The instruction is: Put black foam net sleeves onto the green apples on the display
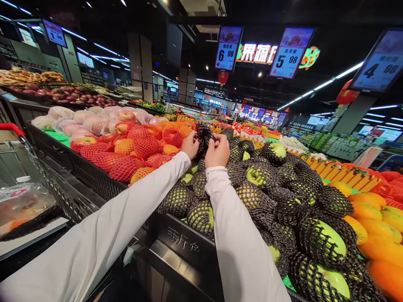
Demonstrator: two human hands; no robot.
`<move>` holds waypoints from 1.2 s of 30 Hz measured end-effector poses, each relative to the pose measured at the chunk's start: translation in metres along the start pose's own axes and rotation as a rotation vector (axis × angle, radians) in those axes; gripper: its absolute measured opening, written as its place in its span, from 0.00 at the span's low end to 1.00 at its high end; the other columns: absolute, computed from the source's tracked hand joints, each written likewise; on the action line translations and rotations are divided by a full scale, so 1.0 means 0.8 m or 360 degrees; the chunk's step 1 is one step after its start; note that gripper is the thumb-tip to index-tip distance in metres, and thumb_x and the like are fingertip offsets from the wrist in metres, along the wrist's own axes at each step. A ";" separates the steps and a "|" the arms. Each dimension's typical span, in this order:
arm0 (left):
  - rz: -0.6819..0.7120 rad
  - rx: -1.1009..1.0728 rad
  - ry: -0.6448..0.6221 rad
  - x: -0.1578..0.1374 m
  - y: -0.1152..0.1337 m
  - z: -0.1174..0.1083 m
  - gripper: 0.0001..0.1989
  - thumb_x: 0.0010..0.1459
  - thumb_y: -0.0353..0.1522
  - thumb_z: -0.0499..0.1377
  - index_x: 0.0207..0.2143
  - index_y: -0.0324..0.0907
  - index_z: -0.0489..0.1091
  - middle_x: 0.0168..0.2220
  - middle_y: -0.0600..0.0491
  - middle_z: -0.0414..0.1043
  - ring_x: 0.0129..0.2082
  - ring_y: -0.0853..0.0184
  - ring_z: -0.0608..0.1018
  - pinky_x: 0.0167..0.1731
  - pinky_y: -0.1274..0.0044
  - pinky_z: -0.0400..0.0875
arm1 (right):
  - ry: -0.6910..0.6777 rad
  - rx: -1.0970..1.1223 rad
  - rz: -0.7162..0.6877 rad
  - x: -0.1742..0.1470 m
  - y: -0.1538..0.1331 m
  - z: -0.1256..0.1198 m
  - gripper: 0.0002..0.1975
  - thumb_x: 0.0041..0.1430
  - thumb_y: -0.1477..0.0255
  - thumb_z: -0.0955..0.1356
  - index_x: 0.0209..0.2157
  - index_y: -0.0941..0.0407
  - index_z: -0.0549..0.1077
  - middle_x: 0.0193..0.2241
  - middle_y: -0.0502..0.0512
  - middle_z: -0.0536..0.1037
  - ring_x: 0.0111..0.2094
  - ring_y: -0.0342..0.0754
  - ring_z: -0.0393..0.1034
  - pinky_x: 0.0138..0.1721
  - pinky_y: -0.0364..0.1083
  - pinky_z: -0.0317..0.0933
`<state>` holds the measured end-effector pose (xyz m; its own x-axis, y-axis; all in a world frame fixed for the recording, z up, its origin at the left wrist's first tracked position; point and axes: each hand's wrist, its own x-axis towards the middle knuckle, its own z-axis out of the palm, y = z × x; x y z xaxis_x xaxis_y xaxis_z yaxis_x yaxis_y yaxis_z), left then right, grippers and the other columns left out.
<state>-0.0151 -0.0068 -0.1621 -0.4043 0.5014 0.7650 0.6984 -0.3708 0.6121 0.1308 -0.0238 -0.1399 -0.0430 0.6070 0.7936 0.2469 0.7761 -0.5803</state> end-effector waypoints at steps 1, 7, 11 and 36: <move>0.0013 -0.0014 0.0007 0.000 -0.002 0.000 0.06 0.56 0.24 0.53 0.34 0.43 0.63 0.31 0.50 0.70 0.33 0.61 0.73 0.40 0.71 0.66 | 0.0077 -0.0018 -0.0025 0.000 0.000 -0.002 0.08 0.59 0.70 0.62 0.40 0.56 0.67 0.33 0.54 0.68 0.34 0.46 0.65 0.41 0.46 0.62; 0.0002 -0.0031 0.0063 0.002 -0.009 0.001 0.07 0.57 0.24 0.54 0.37 0.43 0.63 0.33 0.48 0.72 0.40 0.57 0.76 0.46 0.68 0.67 | 0.0187 0.0041 -0.0047 -0.003 -0.006 -0.007 0.14 0.59 0.70 0.62 0.47 0.55 0.60 0.48 0.64 0.64 0.49 0.51 0.63 0.49 0.50 0.62; -0.0068 0.0027 0.0246 0.000 -0.001 -0.002 0.02 0.62 0.28 0.51 0.36 0.43 0.59 0.31 0.50 0.68 0.33 0.61 0.75 0.39 0.71 0.67 | 0.0150 0.0117 -0.0041 -0.004 -0.008 -0.003 0.22 0.54 0.60 0.69 0.45 0.55 0.61 0.48 0.63 0.66 0.49 0.51 0.63 0.50 0.50 0.62; -0.0262 -0.1102 -0.0048 0.005 0.040 -0.019 0.14 0.52 0.44 0.55 0.29 0.42 0.61 0.29 0.50 0.68 0.30 0.67 0.73 0.32 0.74 0.69 | -0.0408 -0.0186 -0.0130 -0.016 -0.037 -0.005 0.16 0.62 0.69 0.64 0.50 0.56 0.73 0.29 0.52 0.77 0.27 0.46 0.68 0.36 0.45 0.61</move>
<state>-0.0032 -0.0286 -0.1367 -0.4486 0.6115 0.6518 0.0900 -0.6947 0.7136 0.1282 -0.0551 -0.1323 -0.3070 0.5784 0.7558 0.3416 0.8082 -0.4797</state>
